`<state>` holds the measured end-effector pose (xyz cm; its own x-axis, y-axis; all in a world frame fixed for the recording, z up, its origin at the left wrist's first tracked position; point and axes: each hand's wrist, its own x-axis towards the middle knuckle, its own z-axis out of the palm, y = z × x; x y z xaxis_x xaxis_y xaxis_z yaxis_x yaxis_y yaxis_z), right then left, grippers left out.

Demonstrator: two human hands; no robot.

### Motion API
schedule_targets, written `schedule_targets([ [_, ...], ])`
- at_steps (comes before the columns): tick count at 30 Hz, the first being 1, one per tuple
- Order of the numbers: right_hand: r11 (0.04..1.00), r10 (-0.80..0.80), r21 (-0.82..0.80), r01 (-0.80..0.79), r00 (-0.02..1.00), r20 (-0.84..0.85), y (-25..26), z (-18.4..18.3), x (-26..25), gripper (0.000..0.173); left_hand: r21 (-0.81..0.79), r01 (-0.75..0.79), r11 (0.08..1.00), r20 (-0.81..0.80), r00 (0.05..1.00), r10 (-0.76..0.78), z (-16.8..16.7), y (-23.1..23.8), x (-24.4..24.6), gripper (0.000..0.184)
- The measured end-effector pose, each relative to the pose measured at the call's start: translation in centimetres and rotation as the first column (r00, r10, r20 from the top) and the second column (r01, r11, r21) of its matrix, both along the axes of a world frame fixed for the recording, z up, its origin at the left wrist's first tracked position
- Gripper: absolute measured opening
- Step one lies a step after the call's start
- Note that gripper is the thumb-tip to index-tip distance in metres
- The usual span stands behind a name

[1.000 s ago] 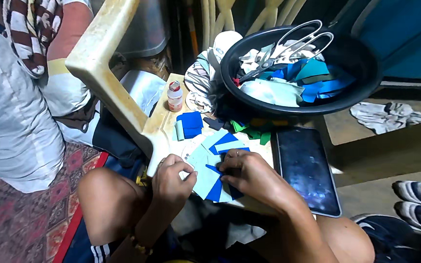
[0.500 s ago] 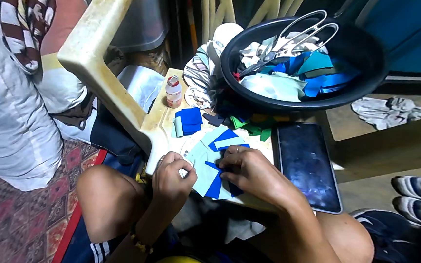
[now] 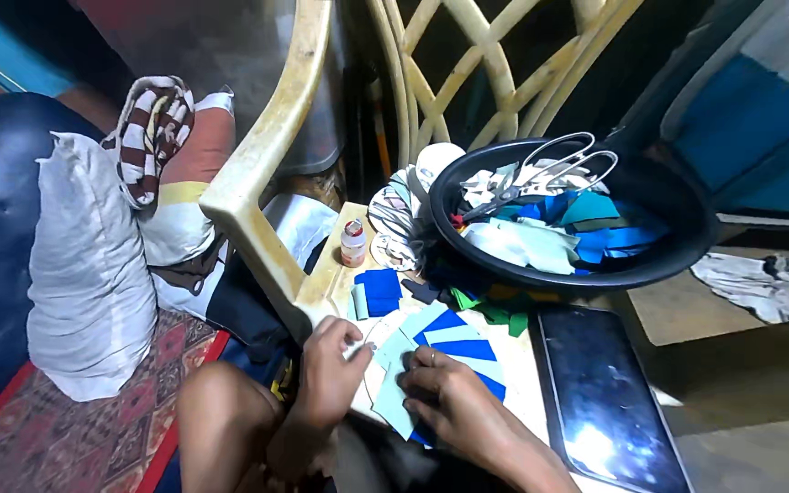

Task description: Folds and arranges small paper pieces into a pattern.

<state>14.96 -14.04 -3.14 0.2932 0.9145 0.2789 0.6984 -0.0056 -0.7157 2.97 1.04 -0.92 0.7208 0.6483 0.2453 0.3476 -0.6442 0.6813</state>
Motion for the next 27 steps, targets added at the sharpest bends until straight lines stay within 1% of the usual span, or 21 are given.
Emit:
schedule_targets([
  [1, 1.0, -0.004, -0.019, 0.004, 1.0, -0.007, 0.0, 0.1, -0.1, 0.012, 0.0, -0.014, 1.0, -0.007, 1.0, 0.014, 0.3, 0.8, 0.6, 0.018],
  [3, 0.999, -0.01, -0.049, 0.009, 1.0, -0.018, 0.1, 0.3, -0.1, 0.013, -0.032, -0.034, 0.999, -0.076, 0.997, 0.032, 1.1, 1.9, 1.8, 0.026],
  [5, 0.998, -0.019, -0.057, 0.018, 1.0, -0.012, 0.1, 0.3, -0.2, 0.015, -0.041, -0.014, 0.999, -0.098, 0.995, 0.01, 1.2, 2.9, 3.1, 0.03],
  [7, 0.997, -0.017, -0.079, 0.016, 1.0, -0.014, 0.1, 0.4, -0.2, 0.016, 0.0, 0.075, 0.997, -0.069, 0.995, -0.075, 0.9, 3.9, 4.3, 0.028],
  [10, 0.995, -0.012, -0.101, 0.009, 1.0, -0.026, 0.1, 0.5, -0.2, 0.015, 0.106, 0.278, 0.955, -0.026, 0.961, -0.277, 0.6, 4.9, 6.0, 0.022],
  [12, 0.995, -0.01, -0.104, 0.006, 0.999, -0.031, 0.1, 0.5, -0.1, 0.015, 0.12, 0.386, 0.915, -0.051, 0.922, -0.383, 0.6, 5.2, 6.9, 0.019],
  [15, 0.995, -0.001, -0.1, -0.003, 0.999, -0.039, 0.1, 0.5, -0.1, 0.014, 0.106, 0.454, 0.884, -0.138, 0.888, -0.44, 0.7, 5.3, 7.7, 0.018],
  [18, 0.993, 0.0, -0.115, -0.005, 0.999, -0.045, 0.1, 0.7, -0.2, 0.015, 0.129, 0.429, 0.894, -0.166, 0.898, -0.407, 0.6, 5.1, 8.2, 0.021],
  [21, 0.994, -0.003, -0.108, -0.002, 0.999, -0.047, 0.1, 0.6, -0.3, 0.013, 0.132, 0.328, 0.936, -0.144, 0.94, -0.309, 0.3, 4.6, 8.6, 0.027],
  [23, 0.992, 0.001, -0.123, -0.007, 0.999, -0.052, 0.2, 0.7, -0.2, 0.013, 0.124, 0.254, 0.959, -0.165, 0.958, -0.232, 0.3, 4.0, 8.8, 0.03],
  [25, 0.99, 0.007, -0.138, -0.015, 0.998, -0.057, 0.2, 0.8, -0.2, 0.013, 0.114, 0.208, 0.971, -0.202, 0.962, -0.182, 0.5, 3.7, 9.1, 0.025],
  [27, 0.99, 0.012, -0.143, -0.021, 0.998, -0.061, 0.2, 0.9, -0.1, 0.013, 0.088, 0.175, 0.981, -0.199, 0.968, -0.155, 0.6, 3.7, 9.2, 0.019],
])
